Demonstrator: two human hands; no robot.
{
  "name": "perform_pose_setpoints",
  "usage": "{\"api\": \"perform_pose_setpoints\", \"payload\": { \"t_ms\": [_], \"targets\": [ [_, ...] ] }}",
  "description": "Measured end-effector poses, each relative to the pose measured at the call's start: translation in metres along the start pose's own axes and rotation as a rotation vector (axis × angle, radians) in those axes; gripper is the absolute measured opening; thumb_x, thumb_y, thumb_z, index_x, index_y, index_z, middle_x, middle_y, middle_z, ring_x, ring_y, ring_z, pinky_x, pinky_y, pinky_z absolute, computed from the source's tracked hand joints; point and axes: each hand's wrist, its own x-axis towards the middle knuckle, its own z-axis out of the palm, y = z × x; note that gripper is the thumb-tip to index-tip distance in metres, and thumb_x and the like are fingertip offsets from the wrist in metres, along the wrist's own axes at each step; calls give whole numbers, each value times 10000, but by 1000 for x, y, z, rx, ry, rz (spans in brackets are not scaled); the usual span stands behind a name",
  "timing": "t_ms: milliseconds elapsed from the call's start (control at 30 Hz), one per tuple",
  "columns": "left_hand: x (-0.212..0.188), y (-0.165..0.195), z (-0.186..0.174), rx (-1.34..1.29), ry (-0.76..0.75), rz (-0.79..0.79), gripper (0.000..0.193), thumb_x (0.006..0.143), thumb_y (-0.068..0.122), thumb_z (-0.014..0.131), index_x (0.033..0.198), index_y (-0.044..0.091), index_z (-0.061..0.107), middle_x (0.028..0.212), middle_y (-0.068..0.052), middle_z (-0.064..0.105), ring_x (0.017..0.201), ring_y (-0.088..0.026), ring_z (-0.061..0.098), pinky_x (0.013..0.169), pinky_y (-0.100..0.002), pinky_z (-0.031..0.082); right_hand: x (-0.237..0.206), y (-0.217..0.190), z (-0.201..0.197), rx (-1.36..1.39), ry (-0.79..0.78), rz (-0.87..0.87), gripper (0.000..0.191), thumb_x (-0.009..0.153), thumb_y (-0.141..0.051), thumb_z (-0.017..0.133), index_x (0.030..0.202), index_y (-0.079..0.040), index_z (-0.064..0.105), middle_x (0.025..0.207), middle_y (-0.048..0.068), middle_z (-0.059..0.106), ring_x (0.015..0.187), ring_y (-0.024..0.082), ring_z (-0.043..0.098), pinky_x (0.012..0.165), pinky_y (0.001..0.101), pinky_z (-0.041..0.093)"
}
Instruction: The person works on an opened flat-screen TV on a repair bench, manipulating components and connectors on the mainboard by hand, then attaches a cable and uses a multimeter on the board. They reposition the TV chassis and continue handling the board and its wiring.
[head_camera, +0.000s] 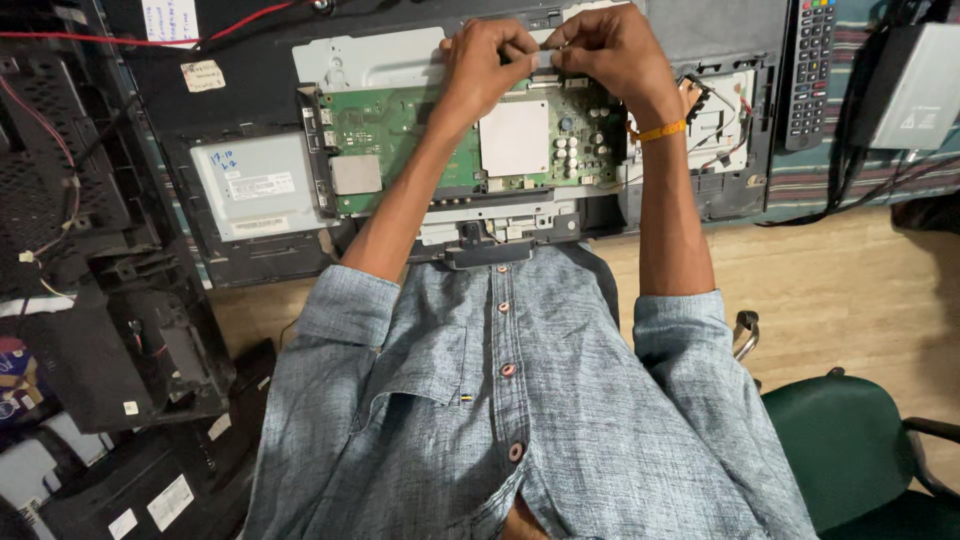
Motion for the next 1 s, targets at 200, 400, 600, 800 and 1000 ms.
{"api": "perform_pose_setpoints", "payload": {
  "t_ms": [200,400,600,800,1000],
  "targets": [
    [1,1,-1,-185,-66,-83,111,819,197,836,859,118,771,729,42,765,690,-52,725,723,-325,485,1,-1,-1,-8,-2,33,165,934,43,779,1093,17,750,974,29,756,865,65,705,780,217,577],
    [2,-3,0,-96,-25,-26,103,776,140,865,826,87,792,694,15,783,644,-66,721,705,-326,433,1,-5,-1,18,-37,17,158,933,56,760,1087,19,751,974,27,752,841,73,690,744,222,562],
    [2,-4,0,-220,-62,-38,99,804,123,835,848,75,760,705,30,762,653,-44,697,703,-292,486,3,-6,-1,-18,-47,47,154,955,51,763,1101,7,745,992,24,747,836,76,670,735,228,549],
    [-1,-4,1,-155,-22,32,78,813,99,835,834,76,763,677,33,758,657,-57,704,795,-357,433,3,-7,-2,49,-80,-20,154,971,66,744,1114,13,723,1045,37,747,928,97,714,843,247,598],
    [0,-2,1,-175,-65,-99,80,798,124,788,823,104,715,683,54,721,669,-57,687,737,-384,455,2,-8,0,46,-69,-18,147,975,78,730,1112,25,722,1047,40,744,920,97,700,847,251,589]
  ]
}}
